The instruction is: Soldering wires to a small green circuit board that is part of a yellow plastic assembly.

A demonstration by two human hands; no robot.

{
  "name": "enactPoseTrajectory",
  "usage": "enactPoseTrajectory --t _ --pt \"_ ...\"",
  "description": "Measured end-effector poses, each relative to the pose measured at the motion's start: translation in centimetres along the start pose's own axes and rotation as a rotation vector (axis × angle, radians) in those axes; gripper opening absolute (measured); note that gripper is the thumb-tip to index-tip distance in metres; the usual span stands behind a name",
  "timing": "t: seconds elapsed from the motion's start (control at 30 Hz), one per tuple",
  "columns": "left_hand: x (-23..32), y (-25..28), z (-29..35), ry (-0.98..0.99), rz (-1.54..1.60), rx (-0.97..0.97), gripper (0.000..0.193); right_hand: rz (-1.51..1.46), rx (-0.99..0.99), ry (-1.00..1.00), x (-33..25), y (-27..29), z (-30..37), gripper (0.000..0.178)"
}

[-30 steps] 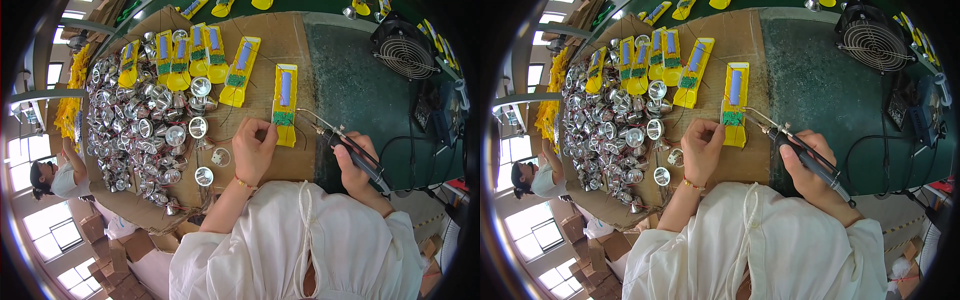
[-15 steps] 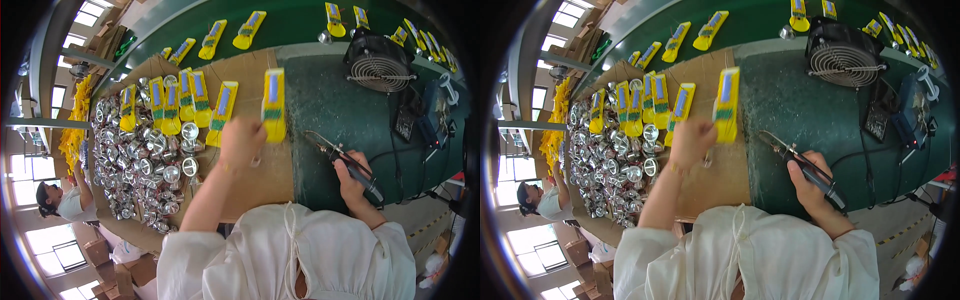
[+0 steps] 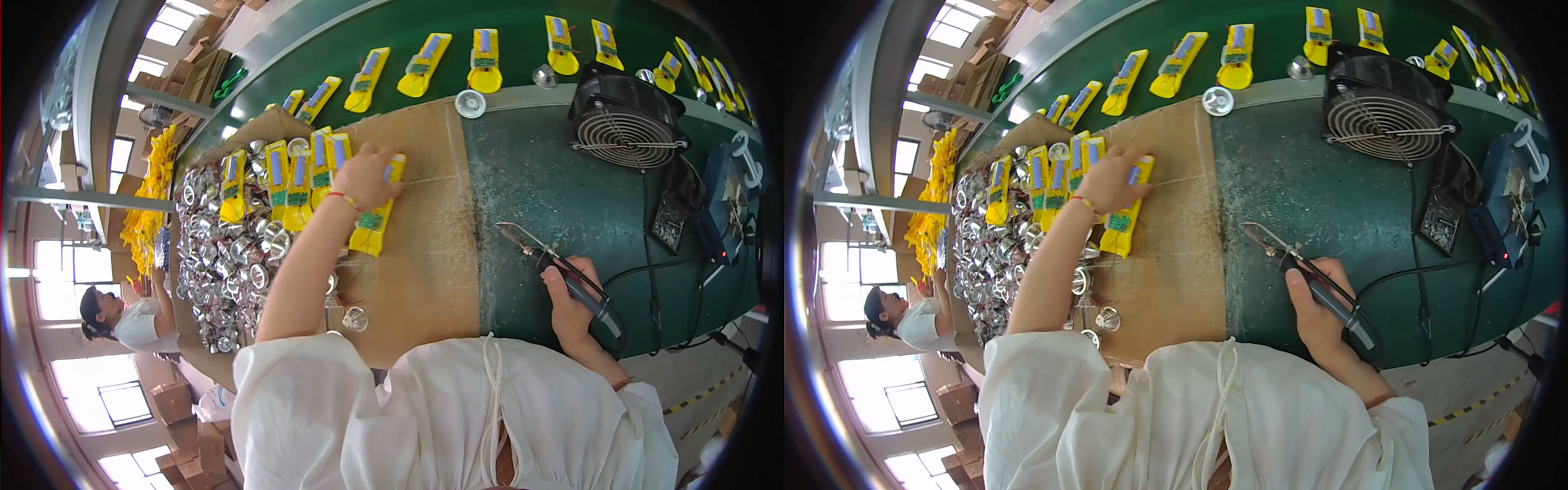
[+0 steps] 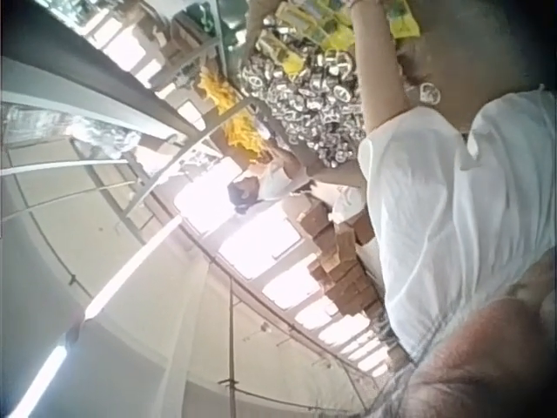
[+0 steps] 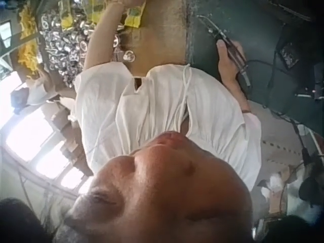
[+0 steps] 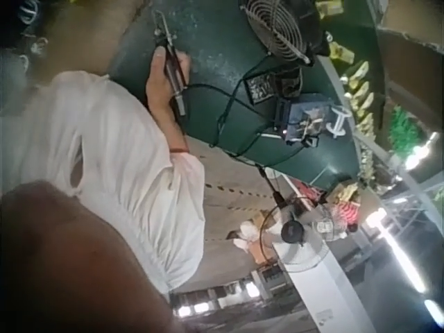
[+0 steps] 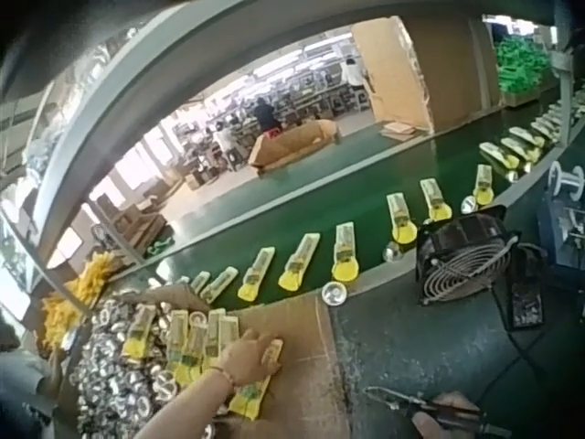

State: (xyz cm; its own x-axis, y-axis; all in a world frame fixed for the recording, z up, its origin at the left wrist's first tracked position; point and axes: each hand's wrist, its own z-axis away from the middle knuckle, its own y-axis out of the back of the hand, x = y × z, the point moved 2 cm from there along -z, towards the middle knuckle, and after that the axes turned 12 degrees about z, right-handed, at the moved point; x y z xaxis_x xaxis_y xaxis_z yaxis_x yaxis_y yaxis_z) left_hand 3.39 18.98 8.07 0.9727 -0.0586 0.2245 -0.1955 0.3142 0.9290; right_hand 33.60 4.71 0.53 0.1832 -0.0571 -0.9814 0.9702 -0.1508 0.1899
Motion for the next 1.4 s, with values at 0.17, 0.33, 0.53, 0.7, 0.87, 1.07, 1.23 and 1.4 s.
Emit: enactPoseTrajectory --t 0.17,0.33,0.53,0.7,0.87,1.07,1.23,1.4 --pt "5.2 -1.9 3.2 0.006 0.210 0.106 0.056 0.057 0.049 0.043 0.2 -0.1 0.0 0.015" --pt "6.3 -5.5 9.5 -0.153 0.444 0.620 0.063 0.025 0.075 0.080 0.5 -0.1 0.2 0.017" --pt "0.2 -4.7 18.8 0.013 0.218 0.800 0.022 0.014 0.064 0.122 1.0 -0.5 0.1 0.016" --pt "-0.7 -6.3 21.0 0.081 -0.083 0.573 0.021 0.026 0.041 0.148 0.3 -0.5 0.3 0.016" --pt "-2.1 -6.7 19.5 0.039 -0.080 0.624 0.007 0.056 0.083 0.146 0.2 -0.3 0.9 0.016" --pt "0.8 -6.2 18.6 -0.005 0.747 0.557 0.013 -0.011 -0.037 0.248 -2.1 -0.8 3.2 0.014" --pt "3.2 -9.3 16.3 0.019 0.900 0.496 0.011 0.113 -0.241 0.551 -3.9 -3.7 3.9 0.017" --pt "3.3 -10.1 15.7 0.046 1.072 0.452 0.009 0.162 -0.246 0.443 -4.5 -4.0 3.6 0.015"
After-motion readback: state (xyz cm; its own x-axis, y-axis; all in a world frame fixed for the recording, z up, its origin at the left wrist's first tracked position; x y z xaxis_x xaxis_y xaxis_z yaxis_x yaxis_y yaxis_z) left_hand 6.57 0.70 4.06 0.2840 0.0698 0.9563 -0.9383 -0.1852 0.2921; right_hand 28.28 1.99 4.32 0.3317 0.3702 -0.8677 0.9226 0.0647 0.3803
